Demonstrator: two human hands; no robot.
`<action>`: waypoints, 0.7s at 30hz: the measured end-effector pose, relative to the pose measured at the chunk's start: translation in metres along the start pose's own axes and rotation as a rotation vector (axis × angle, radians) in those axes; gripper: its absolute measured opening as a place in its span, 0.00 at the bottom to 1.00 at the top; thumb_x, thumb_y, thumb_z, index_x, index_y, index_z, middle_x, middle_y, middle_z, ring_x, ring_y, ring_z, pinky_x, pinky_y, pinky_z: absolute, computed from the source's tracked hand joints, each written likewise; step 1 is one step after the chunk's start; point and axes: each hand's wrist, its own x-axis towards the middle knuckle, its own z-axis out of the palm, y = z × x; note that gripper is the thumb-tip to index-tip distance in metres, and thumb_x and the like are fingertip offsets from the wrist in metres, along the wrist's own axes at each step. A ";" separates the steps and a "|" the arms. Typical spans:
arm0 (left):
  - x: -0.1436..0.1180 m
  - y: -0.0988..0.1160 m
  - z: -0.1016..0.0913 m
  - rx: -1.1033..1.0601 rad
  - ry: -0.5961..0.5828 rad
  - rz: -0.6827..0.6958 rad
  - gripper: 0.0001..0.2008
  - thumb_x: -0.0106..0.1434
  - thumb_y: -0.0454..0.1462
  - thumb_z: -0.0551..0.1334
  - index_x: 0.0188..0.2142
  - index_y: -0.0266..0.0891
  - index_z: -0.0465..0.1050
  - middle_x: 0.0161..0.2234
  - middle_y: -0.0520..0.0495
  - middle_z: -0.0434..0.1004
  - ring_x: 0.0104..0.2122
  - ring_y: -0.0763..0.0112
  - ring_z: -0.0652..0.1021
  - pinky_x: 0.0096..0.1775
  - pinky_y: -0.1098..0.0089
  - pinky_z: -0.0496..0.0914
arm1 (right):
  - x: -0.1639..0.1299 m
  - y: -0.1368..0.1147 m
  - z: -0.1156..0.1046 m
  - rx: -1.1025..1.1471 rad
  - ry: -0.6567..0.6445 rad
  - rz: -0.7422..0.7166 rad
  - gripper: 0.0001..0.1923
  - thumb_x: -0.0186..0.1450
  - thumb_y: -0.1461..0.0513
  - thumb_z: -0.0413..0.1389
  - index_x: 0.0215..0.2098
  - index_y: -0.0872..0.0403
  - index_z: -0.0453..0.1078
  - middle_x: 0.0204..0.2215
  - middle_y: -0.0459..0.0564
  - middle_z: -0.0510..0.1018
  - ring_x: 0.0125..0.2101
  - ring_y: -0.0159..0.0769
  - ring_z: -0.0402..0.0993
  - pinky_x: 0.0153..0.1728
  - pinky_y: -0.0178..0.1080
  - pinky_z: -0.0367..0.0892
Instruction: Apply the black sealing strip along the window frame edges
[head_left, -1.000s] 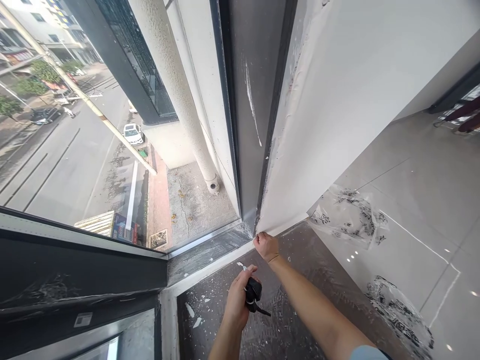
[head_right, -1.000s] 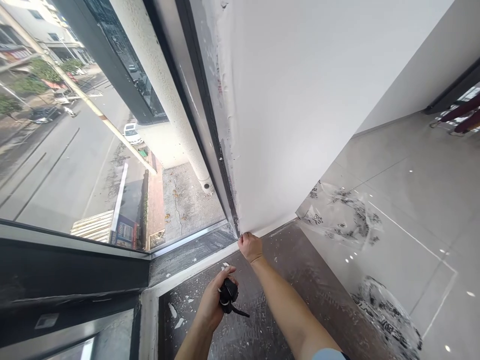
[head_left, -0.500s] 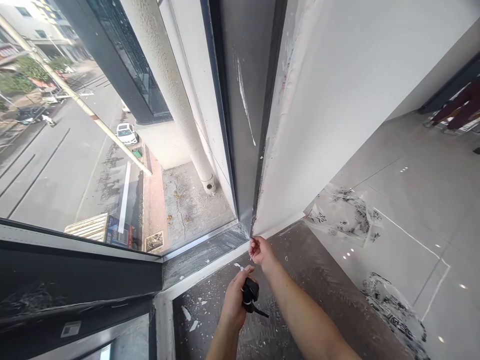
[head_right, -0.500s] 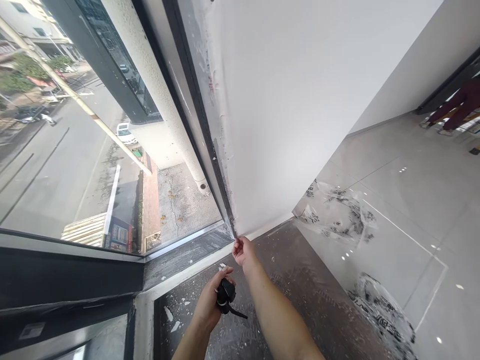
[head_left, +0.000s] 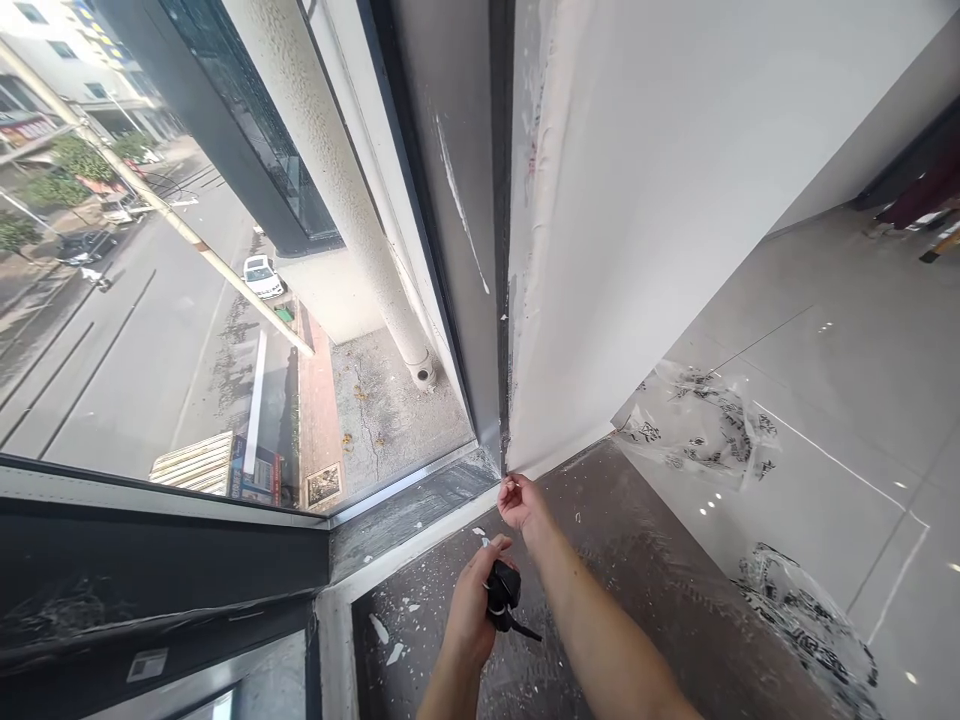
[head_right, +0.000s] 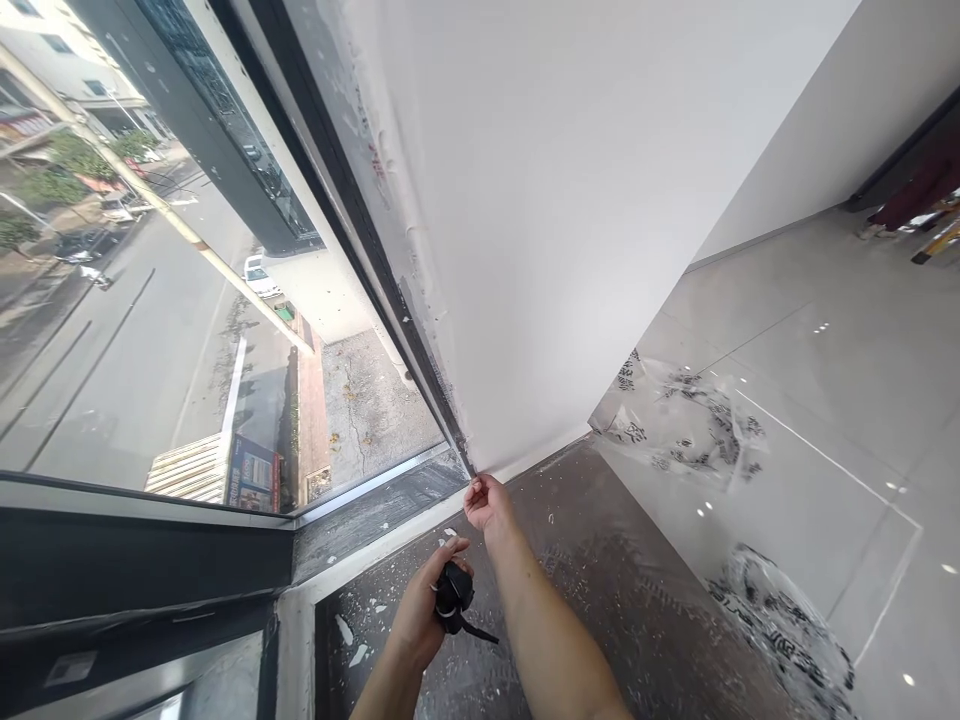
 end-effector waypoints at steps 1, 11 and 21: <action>0.000 0.000 0.000 0.001 -0.002 0.004 0.21 0.52 0.50 0.65 0.36 0.35 0.74 0.22 0.51 0.68 0.23 0.75 0.66 0.24 0.74 0.59 | 0.000 0.000 0.000 0.006 0.000 0.001 0.08 0.61 0.69 0.50 0.24 0.58 0.60 0.13 0.39 0.65 0.12 0.19 0.61 0.17 0.22 0.64; -0.003 -0.002 0.003 0.037 0.000 0.009 0.21 0.53 0.50 0.64 0.37 0.35 0.74 0.23 0.50 0.68 0.23 0.74 0.67 0.24 0.72 0.61 | 0.001 0.001 0.008 0.050 -0.019 0.009 0.10 0.58 0.70 0.45 0.21 0.55 0.52 0.10 0.36 0.57 0.09 0.18 0.53 0.13 0.22 0.55; -0.001 -0.005 0.006 0.042 0.014 0.015 0.21 0.51 0.51 0.65 0.36 0.35 0.75 0.23 0.49 0.69 0.23 0.74 0.68 0.25 0.73 0.61 | -0.001 -0.004 0.005 0.030 -0.066 0.050 0.10 0.55 0.70 0.45 0.20 0.54 0.47 0.09 0.34 0.51 0.08 0.17 0.48 0.12 0.22 0.48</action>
